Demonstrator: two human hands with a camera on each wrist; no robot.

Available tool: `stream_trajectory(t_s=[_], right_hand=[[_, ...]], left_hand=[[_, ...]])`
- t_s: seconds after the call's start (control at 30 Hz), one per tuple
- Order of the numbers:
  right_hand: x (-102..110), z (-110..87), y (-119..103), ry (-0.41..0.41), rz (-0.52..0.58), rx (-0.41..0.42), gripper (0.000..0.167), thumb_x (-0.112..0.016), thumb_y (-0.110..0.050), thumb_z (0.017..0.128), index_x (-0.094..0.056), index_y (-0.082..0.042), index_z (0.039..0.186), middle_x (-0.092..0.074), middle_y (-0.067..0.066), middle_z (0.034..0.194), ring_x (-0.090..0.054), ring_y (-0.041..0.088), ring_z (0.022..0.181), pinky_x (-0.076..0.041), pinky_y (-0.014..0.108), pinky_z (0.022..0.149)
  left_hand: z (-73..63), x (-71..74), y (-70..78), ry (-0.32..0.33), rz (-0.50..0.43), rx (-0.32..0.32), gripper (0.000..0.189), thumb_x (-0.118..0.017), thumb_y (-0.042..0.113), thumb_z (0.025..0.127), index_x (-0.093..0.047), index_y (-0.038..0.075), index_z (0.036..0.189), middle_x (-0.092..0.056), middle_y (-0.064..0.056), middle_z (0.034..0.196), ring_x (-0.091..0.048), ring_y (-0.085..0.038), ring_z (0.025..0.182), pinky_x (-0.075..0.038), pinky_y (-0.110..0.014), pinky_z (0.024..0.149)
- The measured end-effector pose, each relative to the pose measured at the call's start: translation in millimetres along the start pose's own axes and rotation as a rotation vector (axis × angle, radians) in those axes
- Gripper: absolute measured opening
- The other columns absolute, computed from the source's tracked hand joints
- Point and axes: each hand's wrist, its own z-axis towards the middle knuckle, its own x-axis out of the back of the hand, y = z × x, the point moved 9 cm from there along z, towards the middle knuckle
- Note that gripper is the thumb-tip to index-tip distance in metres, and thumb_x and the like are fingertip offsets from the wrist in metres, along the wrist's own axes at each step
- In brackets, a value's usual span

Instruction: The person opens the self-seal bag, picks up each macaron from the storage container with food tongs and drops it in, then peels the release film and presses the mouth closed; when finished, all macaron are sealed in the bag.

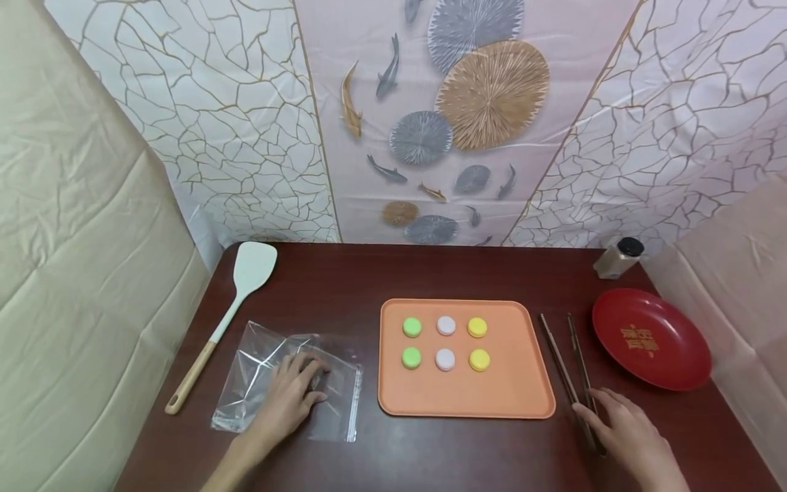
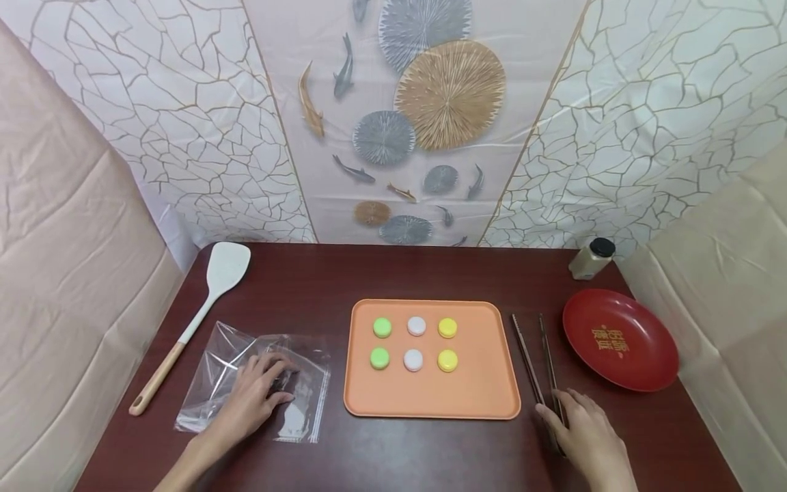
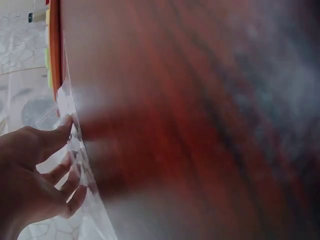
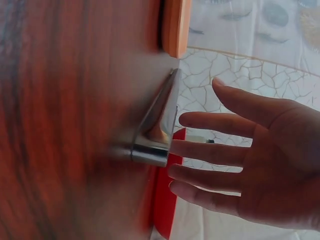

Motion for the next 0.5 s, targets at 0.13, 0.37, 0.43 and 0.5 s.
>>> stream_trajectory(t_s=[0.13,0.37,0.43,0.5], right_hand=[[-6.5,1.9,0.2,-0.079,0.000,-0.034,0.068,-0.069,-0.043,0.108,-0.055,0.014,0.142,-0.056,0.046,0.138,-0.054,0.066,0.128,-0.051,0.082,0.089],[-14.6,8.2,4.6,-0.164,0.040,-0.121,0.081,-0.073,-0.048,0.105,-0.039,0.011,0.149,-0.047,0.047,0.130,-0.056,0.068,0.120,-0.050,0.082,0.085],[-16.3,14.4,5.8,-0.155,0.043,-0.132,0.081,-0.073,-0.040,0.106,-0.030,0.011,0.151,-0.044,0.048,0.128,-0.059,0.066,0.115,-0.051,0.079,0.084],[-19.2,21.7,8.9,-0.149,0.039,-0.142,0.083,-0.072,-0.030,0.106,-0.019,0.012,0.155,-0.042,0.050,0.128,-0.061,0.067,0.109,-0.052,0.077,0.081]], left_hand=[[-0.3,-3.8,-4.2,0.027,-0.035,0.037,0.031,-0.094,0.009,0.075,-0.072,0.019,0.095,-0.068,-0.003,0.110,-0.059,-0.025,0.101,-0.045,-0.050,0.089],[-0.9,-12.2,-5.8,-0.026,-0.025,0.093,0.026,-0.084,0.004,0.087,-0.062,0.018,0.086,-0.062,-0.002,0.103,-0.054,-0.025,0.101,-0.043,-0.060,0.096],[0.0,-12.4,-7.1,-0.045,-0.043,0.109,0.024,-0.081,0.002,0.089,-0.062,0.017,0.088,-0.061,-0.002,0.100,-0.055,-0.026,0.102,-0.042,-0.060,0.097],[1.0,-11.7,-9.1,-0.058,-0.081,0.124,0.022,-0.079,0.003,0.091,-0.062,0.016,0.090,-0.061,0.000,0.099,-0.055,-0.025,0.102,-0.042,-0.059,0.097]])
